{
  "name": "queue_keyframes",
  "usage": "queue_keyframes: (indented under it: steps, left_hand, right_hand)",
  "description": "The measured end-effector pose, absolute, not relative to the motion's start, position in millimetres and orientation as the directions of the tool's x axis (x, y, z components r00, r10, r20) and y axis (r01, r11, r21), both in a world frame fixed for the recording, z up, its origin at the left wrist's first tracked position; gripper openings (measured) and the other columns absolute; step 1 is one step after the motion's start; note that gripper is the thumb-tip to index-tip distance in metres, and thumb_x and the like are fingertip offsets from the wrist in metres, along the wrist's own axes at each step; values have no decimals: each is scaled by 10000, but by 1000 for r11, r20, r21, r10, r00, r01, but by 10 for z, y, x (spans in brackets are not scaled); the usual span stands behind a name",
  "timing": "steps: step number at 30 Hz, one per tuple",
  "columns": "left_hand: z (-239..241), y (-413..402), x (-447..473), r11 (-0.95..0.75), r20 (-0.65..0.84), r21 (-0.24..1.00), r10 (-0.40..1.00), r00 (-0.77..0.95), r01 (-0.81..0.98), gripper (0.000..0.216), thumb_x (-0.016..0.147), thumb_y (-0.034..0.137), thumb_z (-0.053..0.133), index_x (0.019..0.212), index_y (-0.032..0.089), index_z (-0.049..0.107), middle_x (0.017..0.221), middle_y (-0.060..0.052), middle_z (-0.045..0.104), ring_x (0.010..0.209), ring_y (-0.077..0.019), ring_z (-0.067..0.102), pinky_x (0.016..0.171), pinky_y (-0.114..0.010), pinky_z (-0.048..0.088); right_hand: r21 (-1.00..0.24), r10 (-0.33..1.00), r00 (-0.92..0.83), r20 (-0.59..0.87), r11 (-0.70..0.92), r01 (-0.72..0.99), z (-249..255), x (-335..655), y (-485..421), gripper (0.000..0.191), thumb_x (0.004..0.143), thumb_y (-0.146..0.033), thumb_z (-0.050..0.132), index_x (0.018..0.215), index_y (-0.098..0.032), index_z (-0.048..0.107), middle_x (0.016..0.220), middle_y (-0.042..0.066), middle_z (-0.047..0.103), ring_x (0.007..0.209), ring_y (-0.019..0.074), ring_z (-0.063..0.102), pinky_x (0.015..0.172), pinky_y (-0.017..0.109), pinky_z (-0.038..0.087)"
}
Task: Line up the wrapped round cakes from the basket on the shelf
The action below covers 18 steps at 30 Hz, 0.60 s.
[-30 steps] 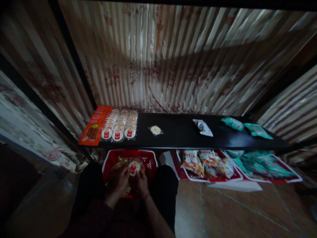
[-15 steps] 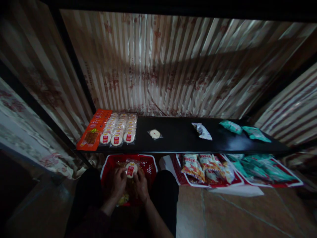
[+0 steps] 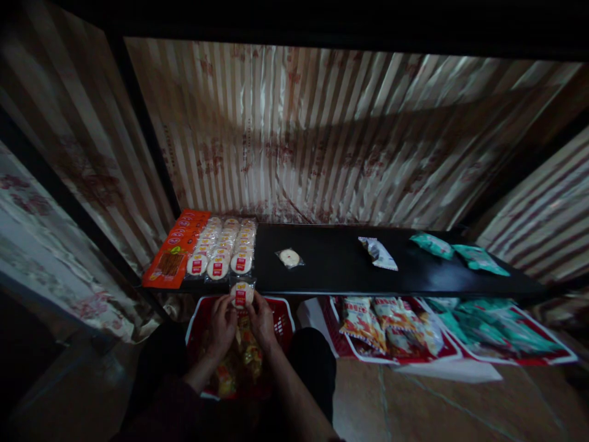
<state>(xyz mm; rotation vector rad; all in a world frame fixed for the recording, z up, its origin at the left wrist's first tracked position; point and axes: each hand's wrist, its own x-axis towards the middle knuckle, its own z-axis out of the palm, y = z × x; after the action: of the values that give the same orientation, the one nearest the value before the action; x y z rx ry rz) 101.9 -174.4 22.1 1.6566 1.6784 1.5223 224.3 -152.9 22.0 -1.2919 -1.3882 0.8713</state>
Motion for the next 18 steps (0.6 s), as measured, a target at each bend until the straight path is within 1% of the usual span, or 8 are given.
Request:
queue_keyframes:
  steps: [5, 9, 12, 14, 18]
  left_hand:
    - [252, -1544, 999, -265, 463, 795, 846, -264, 546, 368, 761, 98, 411, 1072, 154, 600, 1145, -122, 583, 1097, -217, 548, 974, -419, 465]
    - [301, -1391, 992, -257, 482, 765, 837, -260, 591, 388, 760, 91, 409, 1088, 142, 610, 1164, -132, 579, 1120, -230, 537, 1004, -432, 440]
    - [318, -1300, 988, -260, 489, 745, 839, -238, 614, 410, 757, 84, 412, 1114, 128, 607, 1192, -146, 564, 1150, -240, 520, 1018, -438, 428]
    - [314, -1248, 985, -269, 503, 730, 834, -227, 629, 426, 751, 73, 411, 1127, 128, 602, 1199, -144, 559, 1163, -238, 511, 1027, -434, 421]
    - [288, -1154, 975, -293, 544, 686, 814, -203, 666, 448, 741, 57, 407, 1144, 128, 589, 1182, -135, 562, 1154, -234, 512, 1022, -438, 426]
  right_hand:
    - [-940, 969, 97, 225, 190, 285, 332, 2208, -1303, 377, 804, -345, 547, 1147, -211, 626, 1112, 67, 694, 993, 226, 647, 869, 360, 515]
    - [-886, 964, 117, 241, 169, 433, 461, 2216, -1164, 361, 811, -372, 538, 1103, -195, 657, 1024, 77, 707, 909, 221, 651, 820, 346, 513]
    - [-823, 964, 92, 250, 161, 545, 534, 2237, -1081, 357, 831, -366, 516, 1102, -185, 660, 938, 80, 691, 830, 201, 637, 762, 312, 506]
    - [-782, 956, 79, 284, 183, 596, 548, 2248, -1029, 338, 842, -346, 505, 1091, -184, 664, 932, 82, 677, 847, 195, 625, 776, 302, 496]
    - [-697, 936, 84, 343, 194, 690, 527, 2255, -935, 303, 841, -321, 519, 1055, -177, 679, 992, 97, 671, 941, 209, 599, 865, 319, 465]
